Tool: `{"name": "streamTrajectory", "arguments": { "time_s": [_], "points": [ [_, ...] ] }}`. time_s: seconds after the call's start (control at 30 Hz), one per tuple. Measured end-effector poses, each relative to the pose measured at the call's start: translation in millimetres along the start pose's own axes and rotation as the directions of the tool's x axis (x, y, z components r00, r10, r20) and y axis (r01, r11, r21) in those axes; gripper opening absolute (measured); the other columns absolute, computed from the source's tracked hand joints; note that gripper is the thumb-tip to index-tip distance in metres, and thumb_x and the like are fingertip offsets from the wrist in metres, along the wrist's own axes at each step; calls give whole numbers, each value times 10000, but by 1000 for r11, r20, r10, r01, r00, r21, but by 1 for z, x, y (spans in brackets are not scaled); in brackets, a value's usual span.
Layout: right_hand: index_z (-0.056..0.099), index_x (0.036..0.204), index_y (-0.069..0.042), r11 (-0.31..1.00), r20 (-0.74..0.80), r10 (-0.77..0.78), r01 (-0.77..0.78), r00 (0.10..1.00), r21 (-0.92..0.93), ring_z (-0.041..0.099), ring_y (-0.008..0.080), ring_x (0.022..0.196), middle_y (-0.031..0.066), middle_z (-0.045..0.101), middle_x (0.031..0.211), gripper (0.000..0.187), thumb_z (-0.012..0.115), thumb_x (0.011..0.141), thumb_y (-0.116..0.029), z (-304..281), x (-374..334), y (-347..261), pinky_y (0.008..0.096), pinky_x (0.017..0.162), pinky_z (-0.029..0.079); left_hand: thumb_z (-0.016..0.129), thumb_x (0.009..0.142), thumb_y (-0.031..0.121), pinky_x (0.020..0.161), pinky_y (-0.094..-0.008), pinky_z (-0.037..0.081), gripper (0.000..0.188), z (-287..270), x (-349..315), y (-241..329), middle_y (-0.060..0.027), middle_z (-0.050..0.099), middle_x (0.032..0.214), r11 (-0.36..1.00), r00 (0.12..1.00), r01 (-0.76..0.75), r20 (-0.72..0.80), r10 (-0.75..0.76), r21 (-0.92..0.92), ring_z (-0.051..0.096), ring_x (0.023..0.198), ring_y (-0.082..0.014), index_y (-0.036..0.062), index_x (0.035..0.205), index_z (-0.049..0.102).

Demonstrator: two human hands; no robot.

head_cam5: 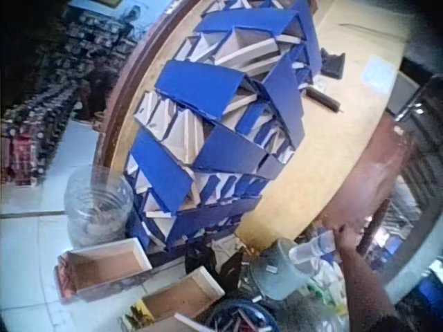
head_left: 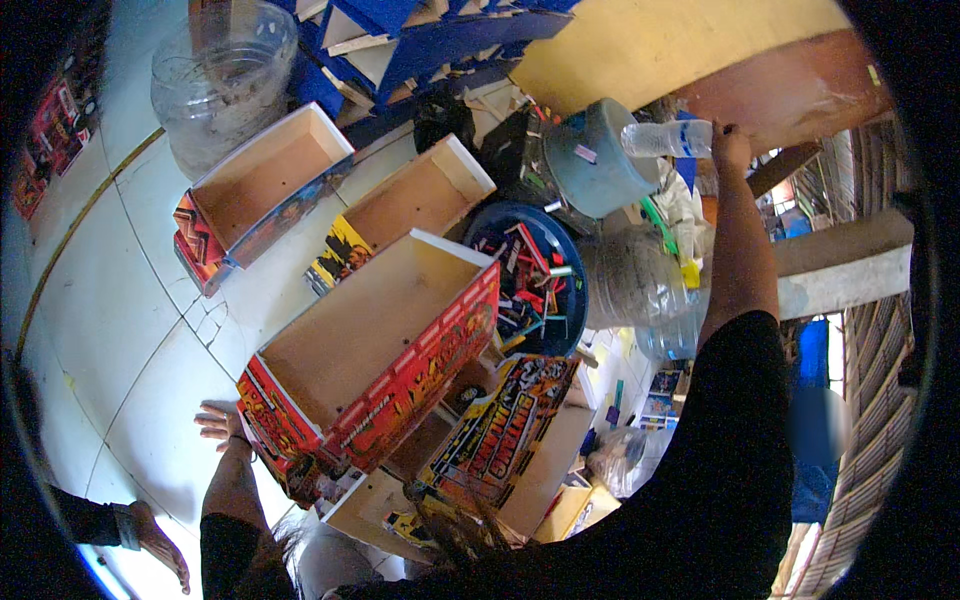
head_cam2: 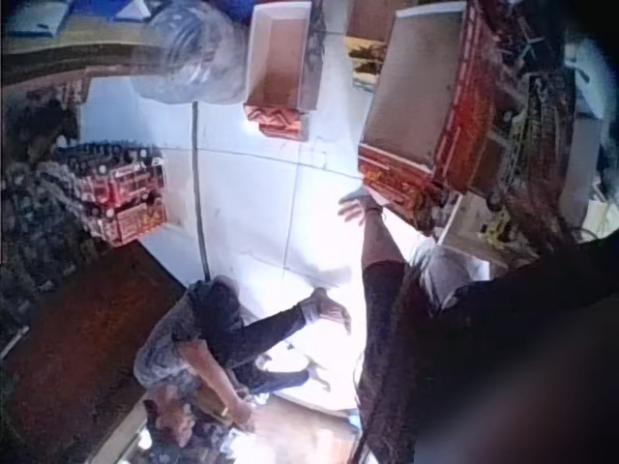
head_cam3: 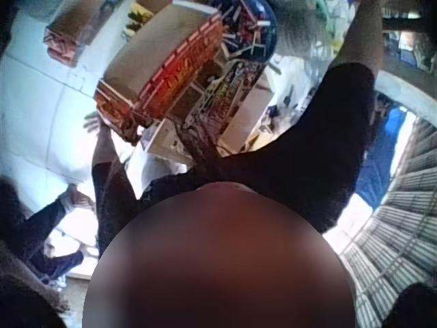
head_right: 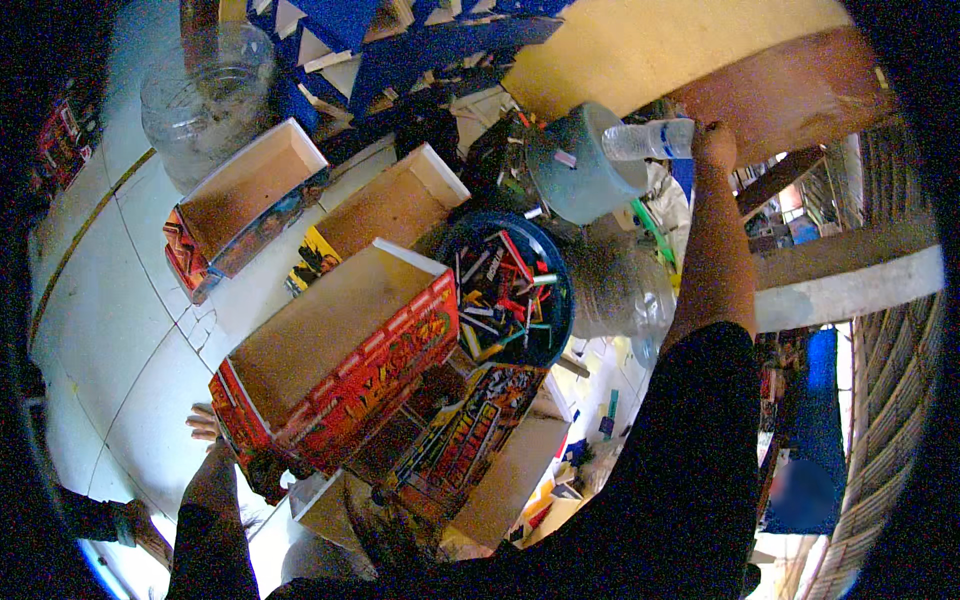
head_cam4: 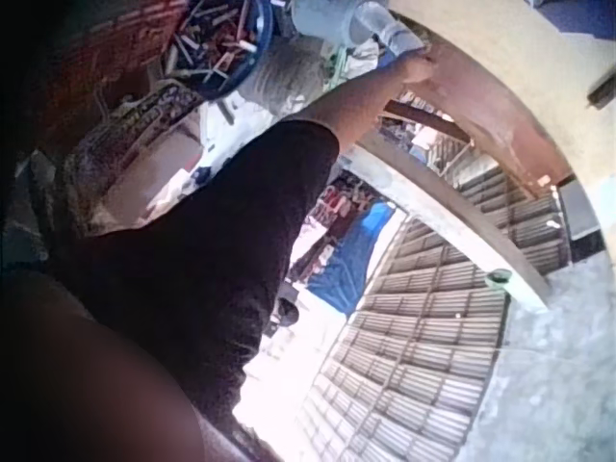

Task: The person sits on the floor and repeatedly uses a wooden stick to strike small rectangular firecracker packets on a black box, breaking them into smaller pieces. The person occasionally pauses to pick up and reposition the packets. The task continues until the person stops and reaches for a water bottle.

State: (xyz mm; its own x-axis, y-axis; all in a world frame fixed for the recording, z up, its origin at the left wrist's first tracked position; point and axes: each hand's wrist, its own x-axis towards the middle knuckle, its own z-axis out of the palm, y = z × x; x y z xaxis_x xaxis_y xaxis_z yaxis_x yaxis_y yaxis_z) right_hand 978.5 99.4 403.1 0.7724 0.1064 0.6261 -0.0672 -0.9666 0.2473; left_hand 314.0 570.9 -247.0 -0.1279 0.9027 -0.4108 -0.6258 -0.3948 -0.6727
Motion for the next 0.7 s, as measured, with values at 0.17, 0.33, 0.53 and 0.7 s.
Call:
{"name": "streamTrajectory", "arguments": {
  "time_s": [0.17, 0.33, 0.53, 0.7],
  "points": [
    [637, 960, 7, 935, -545, 287, -107, 788, 338, 600, 406, 891, 247, 622, 953, 449, 537, 845, -414, -37, -76, 3, 478, 764, 471, 326, 912, 539, 1038, -680, -9, 707, 11, -13, -47, -163, 136, 1501, 990, 995, -98, 19, 97, 102, 34, 1383, -422, 88, 1441, 196],
    [654, 920, 22, 460, -342, 685, -18, 643, 888, 631, 315, 772, 180, 660, 881, 350, 539, 831, -296, -99, -150, 80, 416, 689, 494, 390, 865, 587, 1036, -676, 43, 810, 4, 2, -62, -222, 63, 1494, 397, 996, 73, 45, -79, -915, 22, 1376, -447, 106, 1457, 118],
    [553, 908, -99, -644, 422, 565, 60, 709, 762, 529, 206, 586, 37, 578, 811, 181, 473, 855, -252, -125, -331, 142, 332, 416, 394, 475, 793, 653, 1042, -657, 108, 963, 3, -21, -67, -265, -38, 1493, -421, 973, -67, 35, -229, -905, 7, 1369, -474, 152, 1473, 12],
    [513, 906, -108, -820, 634, 510, 106, 581, 563, 394, 164, 518, 57, 525, 773, 118, 405, 884, -151, -217, -479, 139, 267, 385, 274, 574, 667, 735, 1011, -651, 214, 1060, 50, -60, -36, -152, -22, 1525, -425, 819, -522, -294, -494, -740, 178, 1371, -356, 316, 1469, 21]
  ]
}}
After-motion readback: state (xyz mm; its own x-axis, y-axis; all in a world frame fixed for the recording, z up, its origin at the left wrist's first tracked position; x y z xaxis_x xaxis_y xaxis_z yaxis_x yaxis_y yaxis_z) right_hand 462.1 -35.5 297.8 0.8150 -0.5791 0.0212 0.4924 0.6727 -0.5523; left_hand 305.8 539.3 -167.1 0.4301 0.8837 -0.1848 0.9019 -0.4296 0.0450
